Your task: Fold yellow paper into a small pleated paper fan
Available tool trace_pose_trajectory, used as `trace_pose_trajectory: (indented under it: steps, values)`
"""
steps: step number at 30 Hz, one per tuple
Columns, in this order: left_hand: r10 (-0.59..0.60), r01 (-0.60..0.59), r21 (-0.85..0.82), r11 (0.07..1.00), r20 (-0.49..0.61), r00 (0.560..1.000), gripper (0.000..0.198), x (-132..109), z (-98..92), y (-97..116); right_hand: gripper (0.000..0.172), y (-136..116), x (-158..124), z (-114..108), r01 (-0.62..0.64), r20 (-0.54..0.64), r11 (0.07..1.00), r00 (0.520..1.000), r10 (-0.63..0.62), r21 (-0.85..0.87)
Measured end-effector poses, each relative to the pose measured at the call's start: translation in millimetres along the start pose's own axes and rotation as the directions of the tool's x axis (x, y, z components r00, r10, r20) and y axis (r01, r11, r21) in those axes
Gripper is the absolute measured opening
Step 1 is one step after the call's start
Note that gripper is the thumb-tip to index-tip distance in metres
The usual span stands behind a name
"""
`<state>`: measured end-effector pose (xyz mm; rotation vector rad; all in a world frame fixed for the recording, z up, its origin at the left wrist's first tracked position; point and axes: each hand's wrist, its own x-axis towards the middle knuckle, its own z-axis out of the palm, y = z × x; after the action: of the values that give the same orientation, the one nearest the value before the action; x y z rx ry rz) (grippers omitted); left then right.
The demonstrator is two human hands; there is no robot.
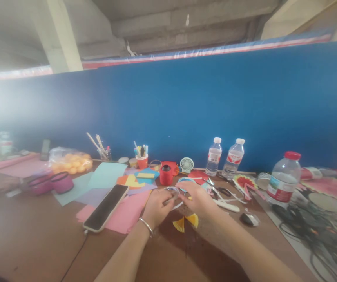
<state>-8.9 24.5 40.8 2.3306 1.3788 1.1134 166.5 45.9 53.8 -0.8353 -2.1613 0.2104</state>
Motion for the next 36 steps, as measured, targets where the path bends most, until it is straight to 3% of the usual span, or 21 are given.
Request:
trace_pose_trajectory:
  steps: [5,10,14,24,31,36]
  values:
    - [0.026,-0.026,-0.008,1.0,-0.004,1.0,0.02,0.3,-0.5,-2.7,0.022,3.7,-2.4,11.8,-0.053,0.047,0.999,0.997,0.054,-0.012]
    - [-0.069,0.07,-0.288,0.955,0.013,0.998,0.02,-0.6,-0.5,-6.3,0.047,14.8,-6.1,18.7,-0.168,0.045,0.976,0.986,0.164,0.141]
    - [-0.163,0.166,-0.424,0.891,0.042,0.986,0.022,0.4,0.0,-12.3,0.038,23.3,-7.4,22.9,-0.278,0.063,0.919,0.96,0.272,0.278]
    - [-0.239,0.247,-0.33,0.911,0.066,0.969,0.023,-0.3,8.5,-19.7,0.018,6.8,-3.0,16.8,-0.417,0.121,0.852,0.909,0.4,0.318]
    - [-0.258,0.25,-0.258,0.933,0.003,0.966,0.023,-0.8,10.7,-17.2,0.012,3.4,-8.1,28.3,-0.39,0.043,0.867,0.917,0.397,0.309]
    - [-0.275,0.254,-0.247,0.935,-0.054,0.96,0.026,-1.6,15.9,-11.8,0.01,0.0,-10.2,29.3,-0.287,-0.016,0.923,0.953,0.301,0.258]
